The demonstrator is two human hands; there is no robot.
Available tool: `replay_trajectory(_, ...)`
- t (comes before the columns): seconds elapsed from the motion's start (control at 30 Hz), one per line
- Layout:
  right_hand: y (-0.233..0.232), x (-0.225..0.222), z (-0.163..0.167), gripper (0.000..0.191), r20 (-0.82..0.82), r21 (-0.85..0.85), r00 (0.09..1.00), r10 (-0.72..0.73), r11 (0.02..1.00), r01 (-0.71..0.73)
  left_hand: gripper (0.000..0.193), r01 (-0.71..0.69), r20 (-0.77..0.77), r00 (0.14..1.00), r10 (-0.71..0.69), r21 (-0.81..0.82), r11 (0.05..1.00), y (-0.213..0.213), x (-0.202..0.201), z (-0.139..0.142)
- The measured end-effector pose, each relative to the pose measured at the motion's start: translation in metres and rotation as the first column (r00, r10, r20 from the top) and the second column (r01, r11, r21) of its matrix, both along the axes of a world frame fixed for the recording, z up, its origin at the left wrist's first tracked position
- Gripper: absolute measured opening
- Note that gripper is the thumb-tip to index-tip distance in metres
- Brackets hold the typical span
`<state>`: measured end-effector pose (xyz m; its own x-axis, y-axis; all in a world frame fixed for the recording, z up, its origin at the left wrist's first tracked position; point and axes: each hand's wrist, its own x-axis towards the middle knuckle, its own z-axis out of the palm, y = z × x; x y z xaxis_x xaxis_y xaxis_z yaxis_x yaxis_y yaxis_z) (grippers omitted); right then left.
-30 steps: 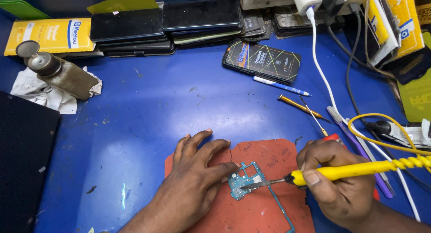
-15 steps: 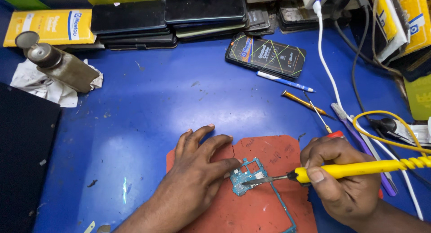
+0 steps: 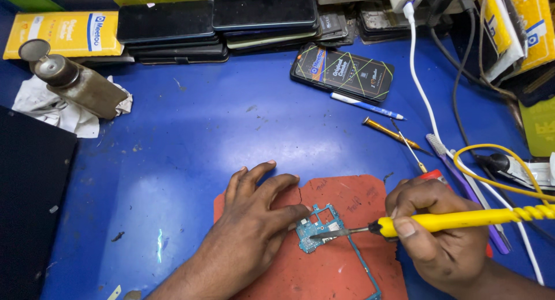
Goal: The person holds a phone motherboard steady on a red mat with one hand while using a yellow-handled soldering iron to work on the board's components. They continue soldering different points on the board throughout the episode.
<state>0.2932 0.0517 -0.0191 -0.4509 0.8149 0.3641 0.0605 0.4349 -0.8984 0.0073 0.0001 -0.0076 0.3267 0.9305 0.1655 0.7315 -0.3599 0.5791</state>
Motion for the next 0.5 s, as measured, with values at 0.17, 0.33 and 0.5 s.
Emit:
replay_trajectory(0.17,0.0004,0.0011,-0.0013,0.005,-0.018,0.0,1.0,0.01,1.0,-0.01,0.031,-0.005,0.015,1.0,0.006,-0.027,1.0,-0.0007,0.0002,0.0036)
replay_trajectory(0.33,0.0004,0.0012,-0.0027,0.004,-0.033,-0.003,0.999,0.013,1.0,-0.014,0.031,-0.006,0.006,1.0,0.006,-0.031,0.999,-0.0005,0.0,0.0036)
replay_trajectory(0.5,0.0012,0.0014,-0.0012,0.004,0.026,0.003,0.999,0.047,0.999,-0.047,0.032,-0.017,-0.002,1.0,0.017,-0.056,0.998,-0.0011,0.0007,0.0023)
